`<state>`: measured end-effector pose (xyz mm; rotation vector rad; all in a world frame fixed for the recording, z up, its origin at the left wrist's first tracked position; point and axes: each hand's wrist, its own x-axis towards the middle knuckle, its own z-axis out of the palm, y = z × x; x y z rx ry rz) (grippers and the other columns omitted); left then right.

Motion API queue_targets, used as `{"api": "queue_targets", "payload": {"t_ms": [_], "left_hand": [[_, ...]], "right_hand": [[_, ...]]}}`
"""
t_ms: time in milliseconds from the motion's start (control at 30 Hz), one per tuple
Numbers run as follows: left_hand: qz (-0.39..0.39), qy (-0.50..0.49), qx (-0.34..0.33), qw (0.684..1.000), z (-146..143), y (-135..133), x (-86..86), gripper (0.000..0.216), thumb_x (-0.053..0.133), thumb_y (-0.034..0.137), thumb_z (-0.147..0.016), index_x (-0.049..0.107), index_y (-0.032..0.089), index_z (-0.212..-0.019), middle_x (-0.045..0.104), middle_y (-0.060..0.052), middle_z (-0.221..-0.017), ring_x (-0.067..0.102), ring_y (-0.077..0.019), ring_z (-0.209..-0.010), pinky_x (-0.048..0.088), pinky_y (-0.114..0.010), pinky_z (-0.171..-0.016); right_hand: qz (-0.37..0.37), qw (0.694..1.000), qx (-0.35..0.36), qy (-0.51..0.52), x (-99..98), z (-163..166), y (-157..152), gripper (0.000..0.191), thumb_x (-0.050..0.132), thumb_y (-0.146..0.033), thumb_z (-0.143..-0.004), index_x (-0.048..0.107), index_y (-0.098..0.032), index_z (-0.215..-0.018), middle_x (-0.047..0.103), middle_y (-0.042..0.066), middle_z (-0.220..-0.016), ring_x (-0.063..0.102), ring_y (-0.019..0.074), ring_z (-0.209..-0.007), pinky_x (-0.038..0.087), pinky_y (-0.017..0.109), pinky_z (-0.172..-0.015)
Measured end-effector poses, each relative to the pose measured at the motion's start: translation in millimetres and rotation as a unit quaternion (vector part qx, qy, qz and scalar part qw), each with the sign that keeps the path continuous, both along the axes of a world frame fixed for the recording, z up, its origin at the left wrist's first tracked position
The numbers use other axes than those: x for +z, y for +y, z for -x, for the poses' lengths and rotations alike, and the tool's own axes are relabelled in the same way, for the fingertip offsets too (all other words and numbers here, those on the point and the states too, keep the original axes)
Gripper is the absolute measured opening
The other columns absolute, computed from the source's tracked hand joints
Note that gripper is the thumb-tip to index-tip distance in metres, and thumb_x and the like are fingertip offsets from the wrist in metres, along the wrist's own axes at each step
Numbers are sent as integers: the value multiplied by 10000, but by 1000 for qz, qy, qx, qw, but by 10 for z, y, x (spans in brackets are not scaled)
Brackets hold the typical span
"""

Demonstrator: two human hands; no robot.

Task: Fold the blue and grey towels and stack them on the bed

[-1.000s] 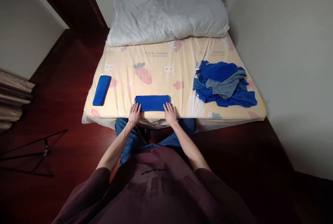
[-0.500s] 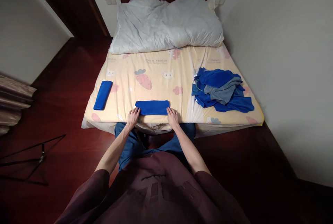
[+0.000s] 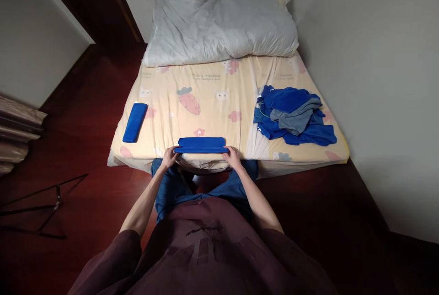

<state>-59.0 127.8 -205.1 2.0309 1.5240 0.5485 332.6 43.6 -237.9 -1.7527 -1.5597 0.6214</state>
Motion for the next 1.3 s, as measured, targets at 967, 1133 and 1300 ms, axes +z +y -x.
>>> {"api": "queue_targets", "payload": {"t_ms": [967,1133,1300], "left_hand": [[-108,129,81,982,-437,18,213,468,417,345,-1027,624,144,-1396,630,-202,-1402,539,-357,-1339,427,-523,-1129],[-128,147,-129,972,-864,-270,234,594,386,259,-1003,446,157,-1585,379,-121,-1672,290,-286,-1576,231,-490,-1298],[-115,174,-138,968,-1014,-369,51,670,445,229,-947,404,159,-1613,277,-118,-1713,157,-326,-1615,188,-573,-1300]], "right_hand": [[-14,979,-122,-162,283,449,125,503,389,-400,-1038,621,-140,-1401,602,196,-1435,511,364,-1343,410,570,-1135],[-24,968,93,-230,469,1157,176,561,369,-293,-1048,443,-210,-1598,328,65,-1703,233,283,-1585,190,523,-1297],[3,960,139,-243,302,1435,246,624,400,-230,-1014,372,-208,-1637,249,47,-1733,163,245,-1620,127,522,-1321]]}}
